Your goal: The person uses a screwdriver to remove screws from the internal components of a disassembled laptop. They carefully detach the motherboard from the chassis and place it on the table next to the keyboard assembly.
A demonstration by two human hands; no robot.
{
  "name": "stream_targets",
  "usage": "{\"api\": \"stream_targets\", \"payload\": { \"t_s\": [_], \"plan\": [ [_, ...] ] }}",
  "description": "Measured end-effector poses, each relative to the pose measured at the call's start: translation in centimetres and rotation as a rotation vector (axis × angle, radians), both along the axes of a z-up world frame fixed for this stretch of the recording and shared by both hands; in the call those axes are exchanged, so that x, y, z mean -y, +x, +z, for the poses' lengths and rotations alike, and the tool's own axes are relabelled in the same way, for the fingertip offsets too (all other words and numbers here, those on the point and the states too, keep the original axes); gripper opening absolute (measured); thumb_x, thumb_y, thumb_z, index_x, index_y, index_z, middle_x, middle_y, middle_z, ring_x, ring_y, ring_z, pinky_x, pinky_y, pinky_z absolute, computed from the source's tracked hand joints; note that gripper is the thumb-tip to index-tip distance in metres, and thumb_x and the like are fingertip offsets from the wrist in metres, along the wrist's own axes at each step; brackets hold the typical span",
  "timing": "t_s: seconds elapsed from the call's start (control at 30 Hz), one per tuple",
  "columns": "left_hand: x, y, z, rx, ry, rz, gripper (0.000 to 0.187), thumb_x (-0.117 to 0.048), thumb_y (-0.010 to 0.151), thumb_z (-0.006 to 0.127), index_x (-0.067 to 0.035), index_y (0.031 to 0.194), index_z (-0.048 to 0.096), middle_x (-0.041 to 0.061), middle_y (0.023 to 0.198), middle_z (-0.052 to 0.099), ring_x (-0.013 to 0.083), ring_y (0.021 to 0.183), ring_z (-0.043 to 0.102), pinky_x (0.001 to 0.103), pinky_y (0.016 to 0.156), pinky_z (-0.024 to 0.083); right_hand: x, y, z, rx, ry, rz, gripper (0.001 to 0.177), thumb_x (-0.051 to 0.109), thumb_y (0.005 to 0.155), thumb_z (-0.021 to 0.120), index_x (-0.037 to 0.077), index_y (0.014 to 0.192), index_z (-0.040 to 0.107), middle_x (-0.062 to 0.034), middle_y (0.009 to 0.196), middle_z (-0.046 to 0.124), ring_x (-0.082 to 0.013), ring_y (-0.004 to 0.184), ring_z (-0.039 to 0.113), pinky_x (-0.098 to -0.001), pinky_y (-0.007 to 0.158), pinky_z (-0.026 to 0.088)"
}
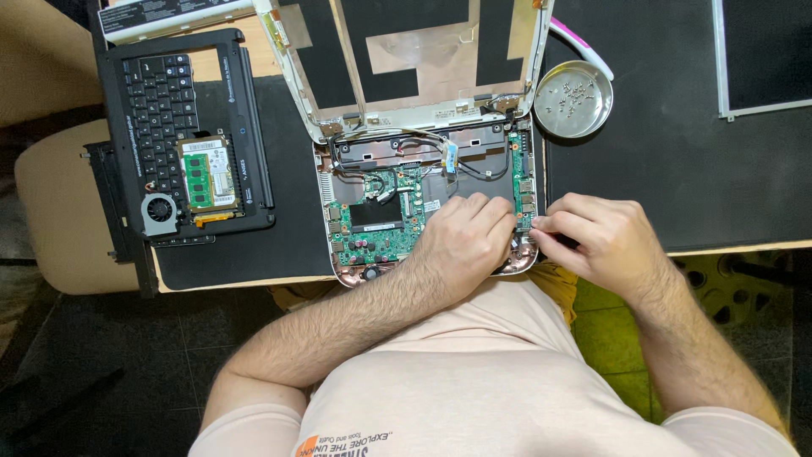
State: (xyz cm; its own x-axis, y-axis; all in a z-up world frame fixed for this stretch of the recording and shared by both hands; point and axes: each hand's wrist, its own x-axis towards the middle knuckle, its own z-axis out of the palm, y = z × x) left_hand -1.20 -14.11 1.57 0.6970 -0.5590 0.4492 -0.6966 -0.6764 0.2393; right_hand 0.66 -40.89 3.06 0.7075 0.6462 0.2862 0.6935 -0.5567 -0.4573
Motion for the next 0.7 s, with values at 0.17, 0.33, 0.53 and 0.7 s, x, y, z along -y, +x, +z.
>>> {"api": "stream_targets", "payload": {
  "t_s": [0.17, 0.33, 0.53, 0.7],
  "plan": [
    [0.0, -0.1, 0.2, 0.044, -0.184, 0.025, 0.015, -0.015, 0.115, 0.067, -0.008, 0.102, 0.072, 0.005, 0.104, 0.064, 0.0282, 0.099, 0.072, 0.043, 0.085, 0.058, -0.2, -0.7, -1.4, -0.157, 0.136, -0.184, 0.005, 0.022, 0.110, 0.088, 0.022, 0.105, 0.087, 0.0006, 0.085, 0.075, -0.0286, 0.069, 0.073, -0.0435, 0.066, 0.062],
    [-0.5, -0.5, 1.4, 0.034, -0.282, 0.049, 0.014, -0.021, 0.117, 0.069, -0.011, 0.110, 0.075, 0.004, 0.110, 0.067, 0.0279, 0.104, 0.073, 0.044, 0.093, 0.060, -0.5, -1.7, -1.1, -0.283, 0.287, -0.256, 0.029, 0.039, 0.093, 0.104, 0.025, 0.114, 0.091, 0.0039, 0.078, 0.067, -0.0213, 0.062, 0.065, -0.0387, 0.064, 0.059],
    [-2.5, -1.4, 3.7, 0.012, -0.329, 0.043, 0.019, -0.026, 0.123, 0.066, -0.011, 0.123, 0.078, 0.006, 0.113, 0.070, 0.0304, 0.103, 0.076, 0.047, 0.095, 0.060, -3.4, -2.7, -0.7, -0.376, 0.413, -0.176, 0.011, 0.019, 0.104, 0.092, 0.015, 0.095, 0.088, -0.0023, 0.066, 0.062, -0.0276, 0.053, 0.060, -0.0402, 0.057, 0.054],
    [-7.5, -3.2, 5.6, -0.267, -0.336, -0.072, 0.025, -0.028, 0.120, 0.080, -0.007, 0.133, 0.077, 0.011, 0.117, 0.082, 0.0367, 0.104, 0.076, 0.051, 0.092, 0.055, -3.0, -3.5, -0.1, -0.503, 0.543, -0.287, 0.020, 0.005, 0.111, 0.083, 0.002, 0.094, 0.074, -0.0027, 0.080, 0.058, -0.0145, 0.073, 0.047, -0.0330, 0.070, 0.037]
  ]
}}
